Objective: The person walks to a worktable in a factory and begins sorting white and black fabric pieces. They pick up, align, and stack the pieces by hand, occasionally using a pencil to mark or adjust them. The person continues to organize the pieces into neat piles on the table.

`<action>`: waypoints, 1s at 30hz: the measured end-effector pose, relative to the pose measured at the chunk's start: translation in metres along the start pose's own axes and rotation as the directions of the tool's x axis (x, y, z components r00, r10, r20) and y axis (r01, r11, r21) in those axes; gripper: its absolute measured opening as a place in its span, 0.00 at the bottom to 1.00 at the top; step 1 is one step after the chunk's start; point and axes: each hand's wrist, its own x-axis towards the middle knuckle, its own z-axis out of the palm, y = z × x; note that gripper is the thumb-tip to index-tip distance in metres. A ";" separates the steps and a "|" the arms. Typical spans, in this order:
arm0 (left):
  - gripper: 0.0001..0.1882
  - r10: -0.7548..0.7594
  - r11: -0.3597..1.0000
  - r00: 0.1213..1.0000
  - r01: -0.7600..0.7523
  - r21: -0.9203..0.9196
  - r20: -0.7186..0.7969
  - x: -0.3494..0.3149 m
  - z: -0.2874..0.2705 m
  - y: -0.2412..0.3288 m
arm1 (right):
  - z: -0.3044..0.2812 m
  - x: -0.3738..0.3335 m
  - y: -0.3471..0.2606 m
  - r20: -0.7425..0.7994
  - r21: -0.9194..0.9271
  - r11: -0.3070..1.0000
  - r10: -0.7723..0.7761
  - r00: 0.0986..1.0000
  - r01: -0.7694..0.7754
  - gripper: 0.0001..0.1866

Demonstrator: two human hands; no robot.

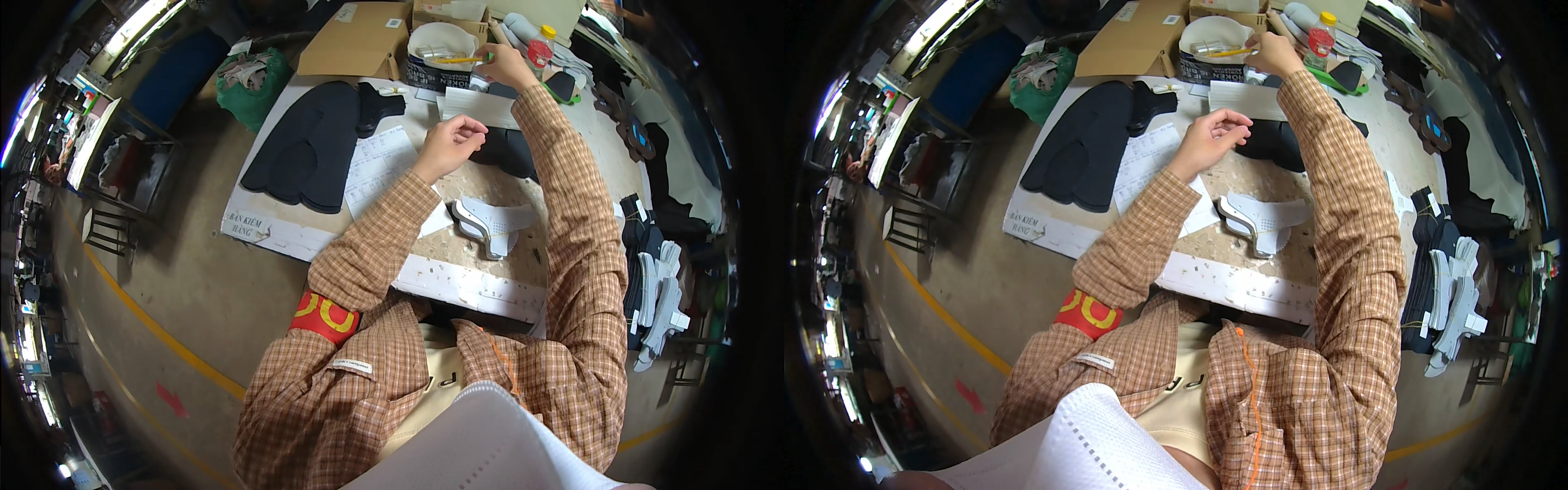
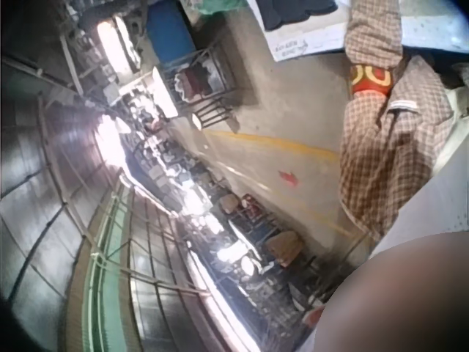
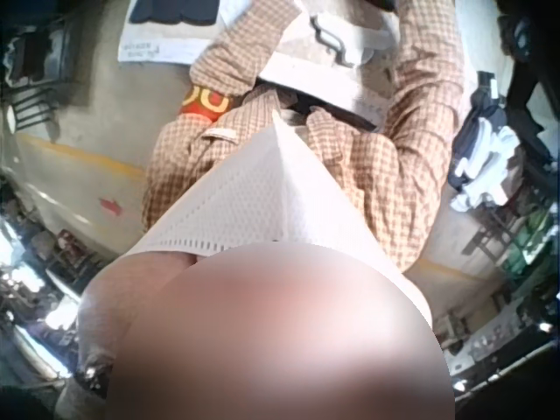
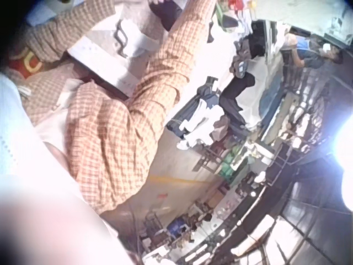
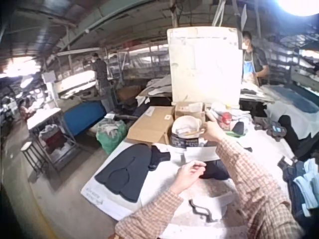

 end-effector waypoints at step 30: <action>0.06 0.104 0.994 0.955 -0.109 -0.003 -0.277 -0.011 0.025 0.001 | 0.084 0.109 -0.042 -0.052 -0.430 0.901 0.043 0.998 -0.062 0.30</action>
